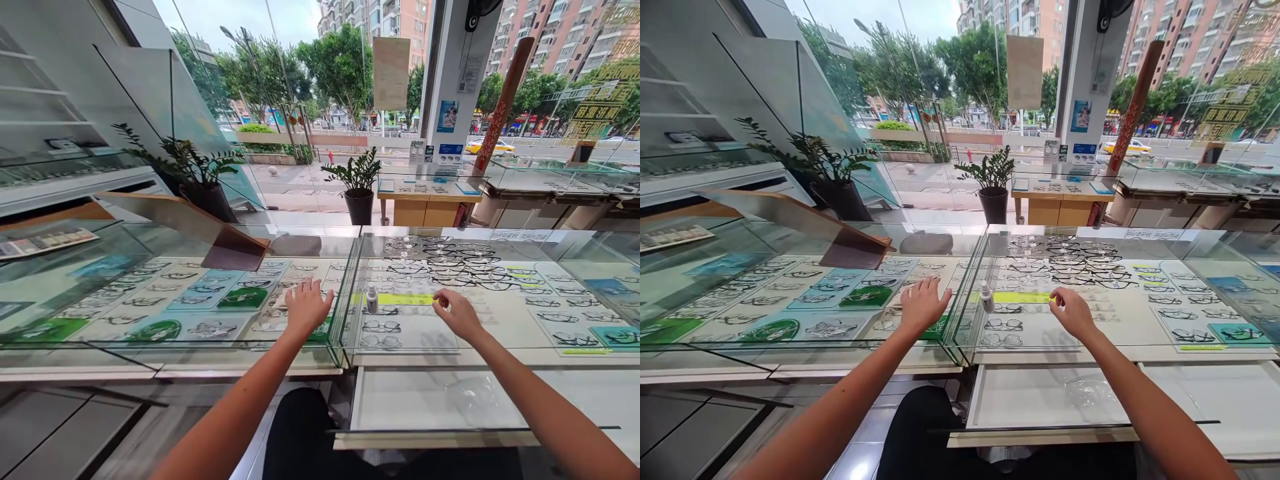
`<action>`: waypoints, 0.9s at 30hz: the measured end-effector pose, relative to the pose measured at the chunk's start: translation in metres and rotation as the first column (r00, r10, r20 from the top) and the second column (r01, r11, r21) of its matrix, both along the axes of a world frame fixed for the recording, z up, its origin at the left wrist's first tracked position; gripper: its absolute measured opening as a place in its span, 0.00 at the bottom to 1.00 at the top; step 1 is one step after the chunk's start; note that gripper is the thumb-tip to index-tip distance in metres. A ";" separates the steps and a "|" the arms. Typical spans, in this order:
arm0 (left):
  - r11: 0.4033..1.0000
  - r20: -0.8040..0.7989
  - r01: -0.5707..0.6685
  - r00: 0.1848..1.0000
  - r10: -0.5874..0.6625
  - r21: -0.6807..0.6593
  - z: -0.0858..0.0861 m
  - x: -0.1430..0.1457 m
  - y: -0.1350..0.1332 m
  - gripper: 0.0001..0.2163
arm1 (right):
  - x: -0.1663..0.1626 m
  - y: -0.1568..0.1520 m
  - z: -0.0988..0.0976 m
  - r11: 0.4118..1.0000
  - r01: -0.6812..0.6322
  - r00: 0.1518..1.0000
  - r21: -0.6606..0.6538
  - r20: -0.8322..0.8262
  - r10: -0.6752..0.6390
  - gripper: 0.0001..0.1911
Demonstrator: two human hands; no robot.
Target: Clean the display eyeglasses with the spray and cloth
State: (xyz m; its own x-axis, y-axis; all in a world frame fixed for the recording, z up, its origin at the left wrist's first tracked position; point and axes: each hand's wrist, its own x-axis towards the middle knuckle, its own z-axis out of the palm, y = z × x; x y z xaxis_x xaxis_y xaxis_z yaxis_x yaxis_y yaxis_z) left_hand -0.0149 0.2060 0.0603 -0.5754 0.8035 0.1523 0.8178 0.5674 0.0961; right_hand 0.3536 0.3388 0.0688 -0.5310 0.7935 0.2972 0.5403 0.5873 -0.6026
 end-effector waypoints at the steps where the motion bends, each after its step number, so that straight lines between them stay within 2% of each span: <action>1: 1.000 0.008 -0.003 1.000 0.003 -0.012 0.001 0.000 0.000 0.29 | 0.000 -0.001 -0.001 0.997 -0.032 0.999 0.065 0.040 0.030 0.06; 3: 1.000 0.017 -0.008 1.000 0.009 -0.028 0.001 0.000 0.000 0.29 | -0.001 -0.002 -0.004 0.983 -0.097 0.992 0.156 0.099 0.082 0.08; 6: 1.000 0.009 -0.009 1.000 0.009 -0.028 0.002 -0.001 -0.001 0.29 | -0.002 -0.002 -0.009 0.970 -0.140 0.982 0.200 0.153 0.110 0.08; 13: 1.000 -0.011 -0.012 1.000 0.012 -0.021 0.001 -0.001 -0.002 0.29 | -0.002 0.000 -0.012 0.962 -0.150 0.978 0.228 0.176 0.110 0.09; 20: 1.000 -0.023 -0.009 1.000 0.009 -0.007 0.000 -0.002 -0.001 0.28 | -0.002 0.001 -0.017 0.951 -0.174 0.964 0.254 0.242 0.111 0.16; 27: 1.000 -0.030 -0.012 0.999 0.012 -0.012 -0.001 -0.002 -0.001 0.28 | -0.003 0.001 -0.016 0.962 -0.190 0.947 0.196 0.296 0.126 0.20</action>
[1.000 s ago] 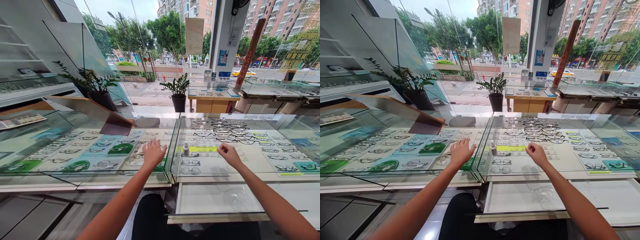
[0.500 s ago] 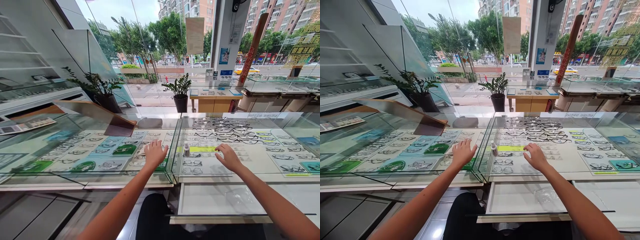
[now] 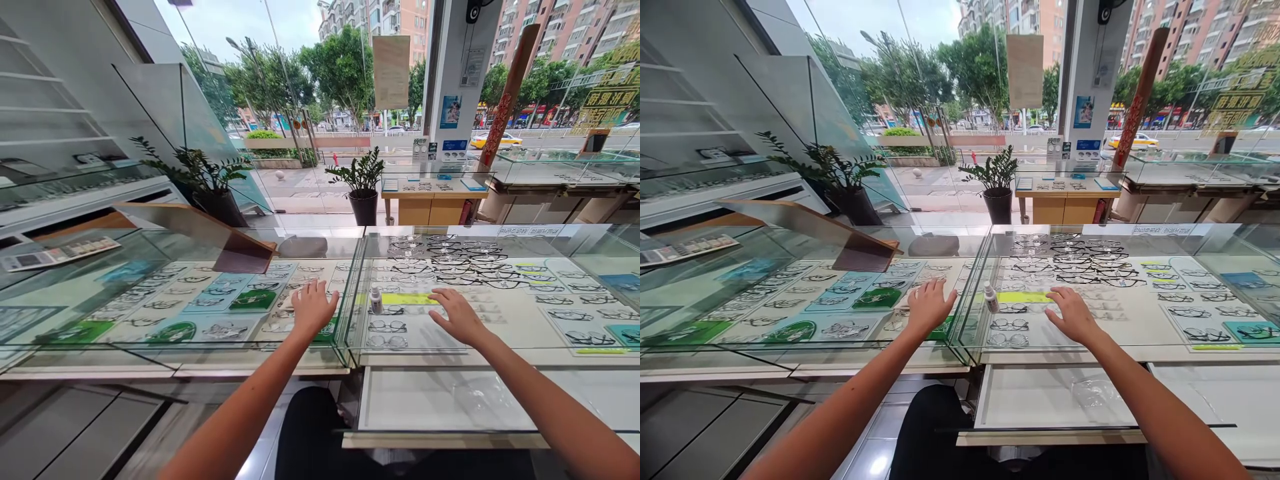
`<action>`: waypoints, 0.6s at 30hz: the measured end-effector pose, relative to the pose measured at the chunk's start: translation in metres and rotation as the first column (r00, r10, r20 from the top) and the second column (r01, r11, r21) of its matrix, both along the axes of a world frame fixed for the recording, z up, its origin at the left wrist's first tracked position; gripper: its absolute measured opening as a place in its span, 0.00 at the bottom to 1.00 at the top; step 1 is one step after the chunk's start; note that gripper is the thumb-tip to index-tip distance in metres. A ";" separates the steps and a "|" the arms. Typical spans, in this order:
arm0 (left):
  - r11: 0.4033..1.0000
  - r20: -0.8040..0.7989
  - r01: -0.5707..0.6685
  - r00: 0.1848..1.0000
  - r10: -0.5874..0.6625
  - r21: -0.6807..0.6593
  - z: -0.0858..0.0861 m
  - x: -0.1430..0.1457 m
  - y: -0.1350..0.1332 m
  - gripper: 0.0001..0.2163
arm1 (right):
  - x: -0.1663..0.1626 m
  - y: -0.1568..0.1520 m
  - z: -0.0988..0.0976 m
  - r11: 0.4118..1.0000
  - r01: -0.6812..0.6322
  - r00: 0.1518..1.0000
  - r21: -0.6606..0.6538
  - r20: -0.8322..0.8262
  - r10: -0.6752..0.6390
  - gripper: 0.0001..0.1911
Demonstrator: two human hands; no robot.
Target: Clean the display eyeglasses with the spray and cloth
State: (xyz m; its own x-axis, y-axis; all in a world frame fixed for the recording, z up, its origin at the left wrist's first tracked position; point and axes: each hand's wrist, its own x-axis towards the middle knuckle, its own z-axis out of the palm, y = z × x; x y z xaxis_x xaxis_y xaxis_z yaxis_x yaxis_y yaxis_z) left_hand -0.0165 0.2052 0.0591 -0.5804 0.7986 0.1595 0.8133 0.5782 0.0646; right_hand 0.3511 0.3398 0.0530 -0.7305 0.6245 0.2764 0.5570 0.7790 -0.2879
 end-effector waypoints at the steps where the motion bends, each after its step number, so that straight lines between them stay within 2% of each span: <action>1: 1.000 0.000 0.002 1.000 -0.002 0.001 0.000 0.000 0.000 0.28 | 0.000 0.000 0.001 1.000 0.003 1.000 -0.006 0.002 -0.003 0.20; 18: 1.000 0.017 0.006 1.000 -0.006 0.015 -0.001 -0.001 0.000 0.29 | 0.000 0.000 0.001 1.000 0.011 1.000 -0.018 -0.011 -0.012 0.19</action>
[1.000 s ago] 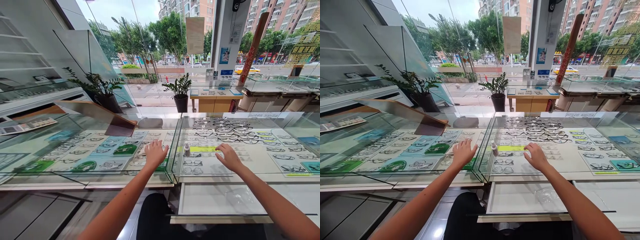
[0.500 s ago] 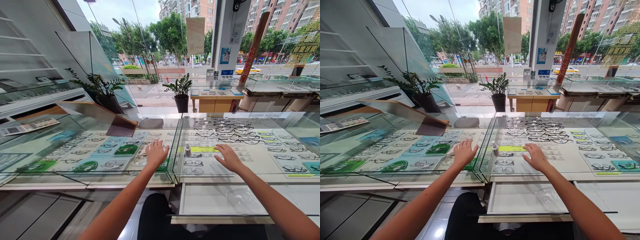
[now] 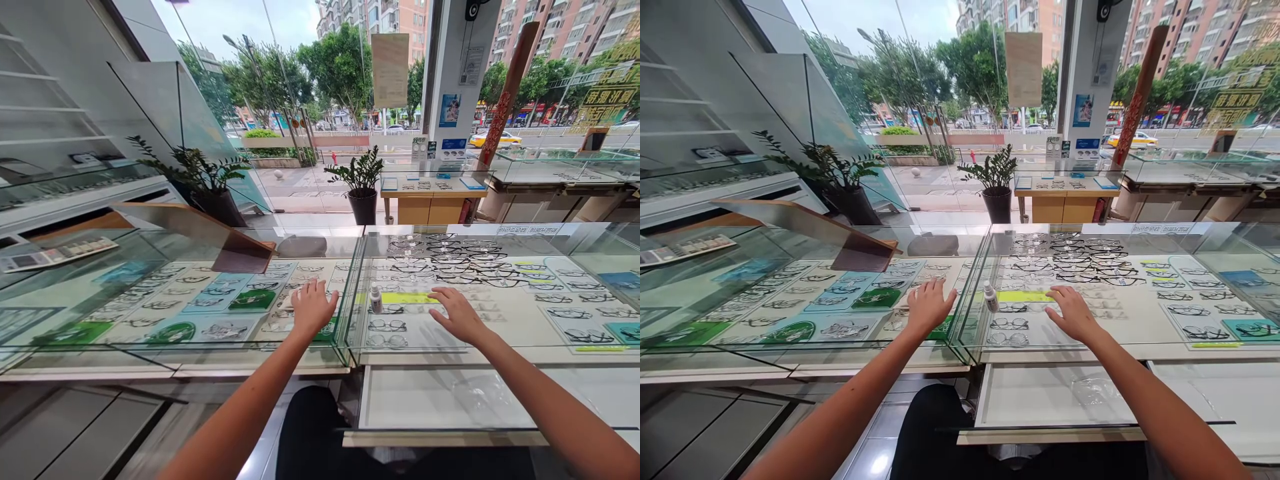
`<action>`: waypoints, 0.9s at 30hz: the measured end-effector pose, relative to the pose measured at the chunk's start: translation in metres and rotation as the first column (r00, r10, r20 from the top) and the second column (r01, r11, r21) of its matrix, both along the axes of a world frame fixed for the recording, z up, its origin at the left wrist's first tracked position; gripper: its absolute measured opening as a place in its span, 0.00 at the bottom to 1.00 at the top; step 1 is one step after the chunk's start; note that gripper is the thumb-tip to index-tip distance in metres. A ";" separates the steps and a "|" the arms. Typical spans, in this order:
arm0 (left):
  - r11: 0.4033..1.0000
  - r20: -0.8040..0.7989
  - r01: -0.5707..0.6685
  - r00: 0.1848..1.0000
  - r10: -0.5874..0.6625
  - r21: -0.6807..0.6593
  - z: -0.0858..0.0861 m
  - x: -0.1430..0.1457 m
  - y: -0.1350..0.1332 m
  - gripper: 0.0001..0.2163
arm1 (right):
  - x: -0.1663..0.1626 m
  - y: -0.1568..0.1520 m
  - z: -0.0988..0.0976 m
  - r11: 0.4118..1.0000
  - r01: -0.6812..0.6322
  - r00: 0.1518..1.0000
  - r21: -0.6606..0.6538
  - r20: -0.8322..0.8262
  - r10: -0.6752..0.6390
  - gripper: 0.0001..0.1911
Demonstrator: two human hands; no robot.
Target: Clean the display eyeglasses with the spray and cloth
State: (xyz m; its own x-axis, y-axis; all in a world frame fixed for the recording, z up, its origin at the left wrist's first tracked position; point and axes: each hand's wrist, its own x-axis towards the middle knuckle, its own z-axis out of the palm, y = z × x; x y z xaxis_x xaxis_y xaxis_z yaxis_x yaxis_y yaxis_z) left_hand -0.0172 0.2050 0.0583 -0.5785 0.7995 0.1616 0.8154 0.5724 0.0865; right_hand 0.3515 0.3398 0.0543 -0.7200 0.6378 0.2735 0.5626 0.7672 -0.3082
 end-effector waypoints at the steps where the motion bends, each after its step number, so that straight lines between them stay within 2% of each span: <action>1: 1.000 0.000 0.000 1.000 0.000 0.001 0.000 0.000 0.000 0.29 | 0.000 0.000 0.000 1.000 -0.004 1.000 0.005 -0.004 0.004 0.19; 27: 1.000 0.000 -0.004 1.000 0.004 0.009 -0.001 0.001 0.000 0.29 | 0.003 0.002 -0.002 1.000 -0.020 1.000 0.008 -0.015 0.021 0.20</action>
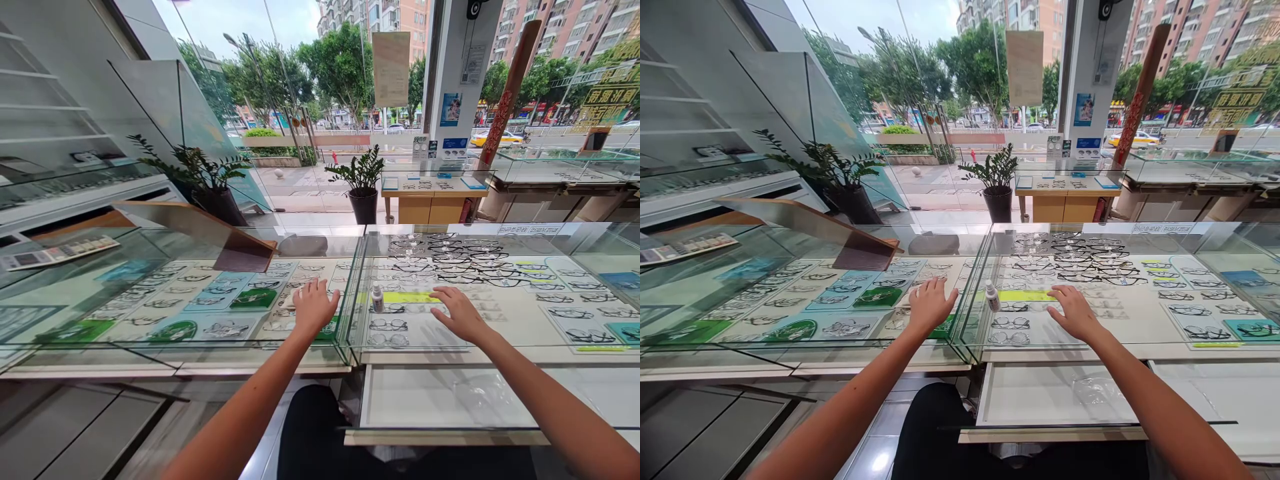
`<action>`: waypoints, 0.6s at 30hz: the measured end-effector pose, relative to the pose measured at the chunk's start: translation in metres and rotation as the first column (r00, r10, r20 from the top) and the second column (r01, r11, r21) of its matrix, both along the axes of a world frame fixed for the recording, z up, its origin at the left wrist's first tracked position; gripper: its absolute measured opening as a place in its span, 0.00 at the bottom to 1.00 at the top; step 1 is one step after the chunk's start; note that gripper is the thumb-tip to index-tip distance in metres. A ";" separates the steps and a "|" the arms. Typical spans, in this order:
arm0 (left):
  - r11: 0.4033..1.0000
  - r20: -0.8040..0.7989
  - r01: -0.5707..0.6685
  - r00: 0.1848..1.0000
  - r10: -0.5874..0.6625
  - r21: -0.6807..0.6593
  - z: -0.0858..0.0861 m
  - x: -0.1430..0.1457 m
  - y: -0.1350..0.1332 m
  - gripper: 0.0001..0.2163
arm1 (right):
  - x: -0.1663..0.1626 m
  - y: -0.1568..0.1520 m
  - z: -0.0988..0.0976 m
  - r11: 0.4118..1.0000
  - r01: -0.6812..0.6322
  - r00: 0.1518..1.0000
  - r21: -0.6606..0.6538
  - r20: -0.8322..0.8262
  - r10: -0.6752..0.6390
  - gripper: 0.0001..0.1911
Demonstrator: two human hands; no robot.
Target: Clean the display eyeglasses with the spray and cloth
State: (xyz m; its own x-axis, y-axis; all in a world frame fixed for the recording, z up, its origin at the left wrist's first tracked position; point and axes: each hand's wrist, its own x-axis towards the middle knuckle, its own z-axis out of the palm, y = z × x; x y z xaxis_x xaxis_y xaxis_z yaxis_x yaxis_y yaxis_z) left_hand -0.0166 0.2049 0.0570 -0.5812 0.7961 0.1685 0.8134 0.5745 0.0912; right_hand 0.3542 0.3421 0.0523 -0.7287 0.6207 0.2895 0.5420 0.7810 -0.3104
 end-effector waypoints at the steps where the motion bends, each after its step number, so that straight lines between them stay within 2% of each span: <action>1: 1.000 0.001 0.002 1.000 -0.002 0.001 0.000 0.000 0.000 0.29 | 0.000 0.000 0.000 1.000 0.001 1.000 -0.002 0.002 -0.001 0.20; 18: 1.000 -0.004 0.009 1.000 -0.009 0.022 -0.004 -0.003 0.000 0.29 | -0.001 0.000 0.001 1.000 0.003 1.000 0.000 -0.002 -0.003 0.19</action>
